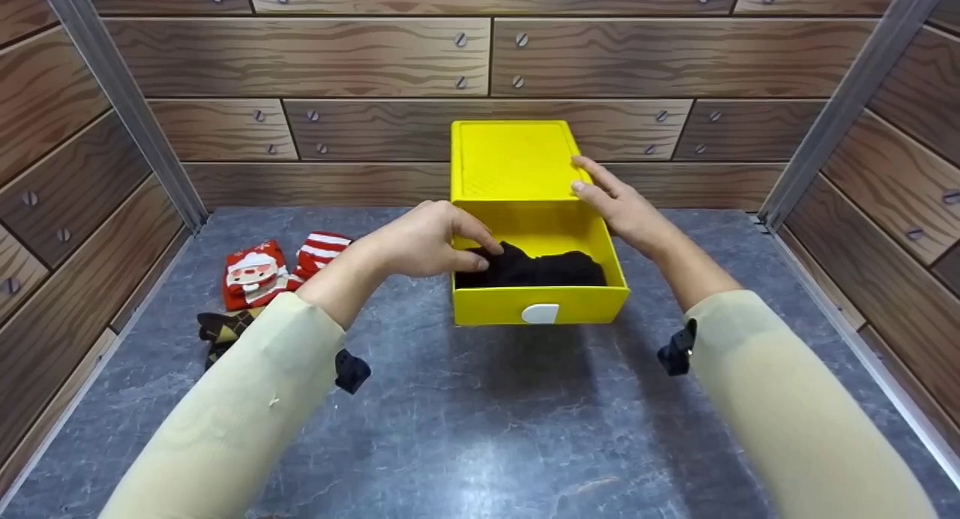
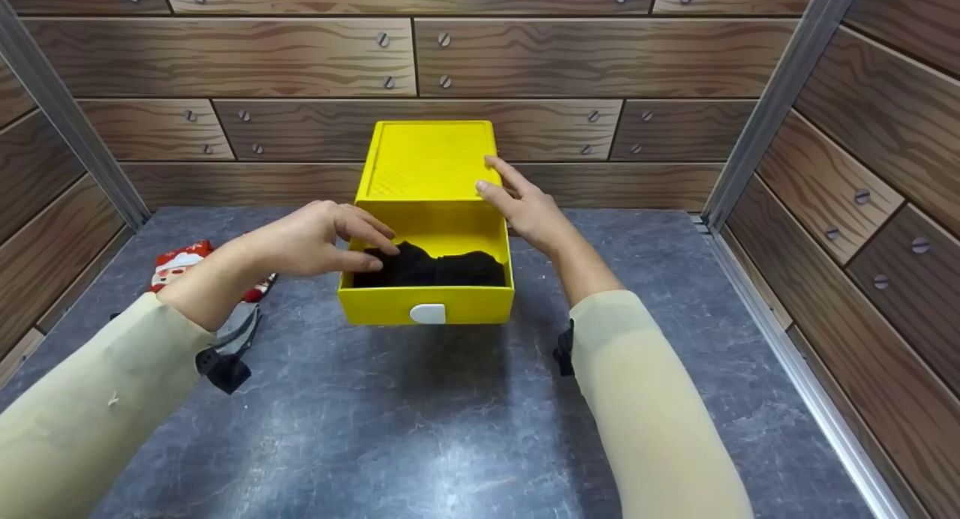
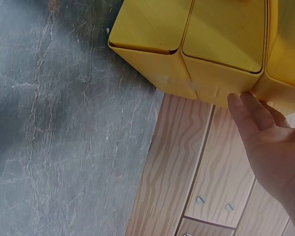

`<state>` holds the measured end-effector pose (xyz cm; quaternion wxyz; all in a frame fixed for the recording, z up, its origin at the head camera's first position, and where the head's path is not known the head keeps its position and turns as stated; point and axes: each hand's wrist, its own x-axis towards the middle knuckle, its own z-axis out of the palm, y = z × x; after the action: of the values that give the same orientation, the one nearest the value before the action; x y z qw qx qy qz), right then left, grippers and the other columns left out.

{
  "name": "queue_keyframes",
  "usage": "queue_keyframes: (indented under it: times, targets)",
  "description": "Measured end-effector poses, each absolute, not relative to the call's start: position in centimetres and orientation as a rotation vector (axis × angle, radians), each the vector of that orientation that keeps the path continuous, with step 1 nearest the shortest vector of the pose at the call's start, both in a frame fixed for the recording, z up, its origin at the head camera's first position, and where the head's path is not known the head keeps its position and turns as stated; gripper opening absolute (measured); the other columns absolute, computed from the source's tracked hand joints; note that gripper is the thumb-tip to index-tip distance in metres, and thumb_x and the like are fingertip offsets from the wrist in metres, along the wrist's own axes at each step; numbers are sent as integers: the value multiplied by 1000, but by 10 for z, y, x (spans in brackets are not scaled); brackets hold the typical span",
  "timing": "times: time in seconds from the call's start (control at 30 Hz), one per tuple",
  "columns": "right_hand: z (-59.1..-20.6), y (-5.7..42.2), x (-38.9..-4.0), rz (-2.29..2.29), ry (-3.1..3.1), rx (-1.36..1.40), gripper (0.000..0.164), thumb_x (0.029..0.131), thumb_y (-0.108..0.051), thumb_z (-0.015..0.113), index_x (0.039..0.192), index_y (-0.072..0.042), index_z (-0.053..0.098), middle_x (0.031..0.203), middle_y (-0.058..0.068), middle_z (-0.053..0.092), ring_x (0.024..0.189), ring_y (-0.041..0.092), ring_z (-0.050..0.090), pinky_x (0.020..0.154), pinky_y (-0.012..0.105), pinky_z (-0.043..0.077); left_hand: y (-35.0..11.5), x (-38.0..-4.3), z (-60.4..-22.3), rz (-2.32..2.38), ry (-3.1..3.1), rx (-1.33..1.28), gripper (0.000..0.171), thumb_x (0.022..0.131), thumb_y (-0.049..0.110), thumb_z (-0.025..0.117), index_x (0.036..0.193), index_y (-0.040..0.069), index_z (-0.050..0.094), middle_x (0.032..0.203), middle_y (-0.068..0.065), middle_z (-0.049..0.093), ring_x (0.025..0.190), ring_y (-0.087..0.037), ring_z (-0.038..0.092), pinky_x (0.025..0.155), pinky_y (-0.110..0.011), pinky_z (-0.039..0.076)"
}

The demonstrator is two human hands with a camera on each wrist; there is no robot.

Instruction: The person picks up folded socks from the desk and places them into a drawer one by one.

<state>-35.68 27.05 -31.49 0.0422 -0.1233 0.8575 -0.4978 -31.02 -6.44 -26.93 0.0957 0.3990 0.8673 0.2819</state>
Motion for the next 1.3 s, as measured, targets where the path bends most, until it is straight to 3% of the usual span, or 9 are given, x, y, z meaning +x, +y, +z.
queue_keyframes:
  times: [0.33,0.6,1.0,1.23,1.3]
  targets:
    - [-315,270,-355,-1516,2628,-361,75,107,-62,51,171,-37,20,176,10,15,152,38,35,118,63,36,-71,-290,-250,1085,2610,1230,26,98,11,78,124,12,81,121,-4,77,112,-31,64,101,-45,53]
    - [-316,270,-356,-1521,2617,-369,77,106,-63,50,171,-36,19,176,11,16,152,38,37,117,63,38,-74,-260,-244,1154,2586,1435,26,97,14,80,123,12,81,118,1,78,110,-18,70,98,-45,56]
    - [-315,269,-355,-1502,2640,-371,77,107,-62,50,171,-35,19,176,10,15,152,38,35,118,63,35,-75,-224,-256,1237,2435,1604,30,97,10,80,126,10,80,122,-2,77,112,-21,72,98,-42,58]
    - [-315,270,-355,-1518,2623,-404,77,108,-58,50,172,-33,16,177,11,12,154,38,32,119,62,34,-69,-213,-276,1256,2376,1655,29,96,11,81,125,8,79,114,-4,79,96,-13,73,80,-34,61]
    - [-316,270,-355,-1519,2627,-397,76,108,-58,50,172,-33,17,177,10,12,154,38,31,120,62,33,-67,-212,-284,1260,2356,1605,30,96,11,81,126,9,79,113,-3,79,95,-9,73,80,-31,62]
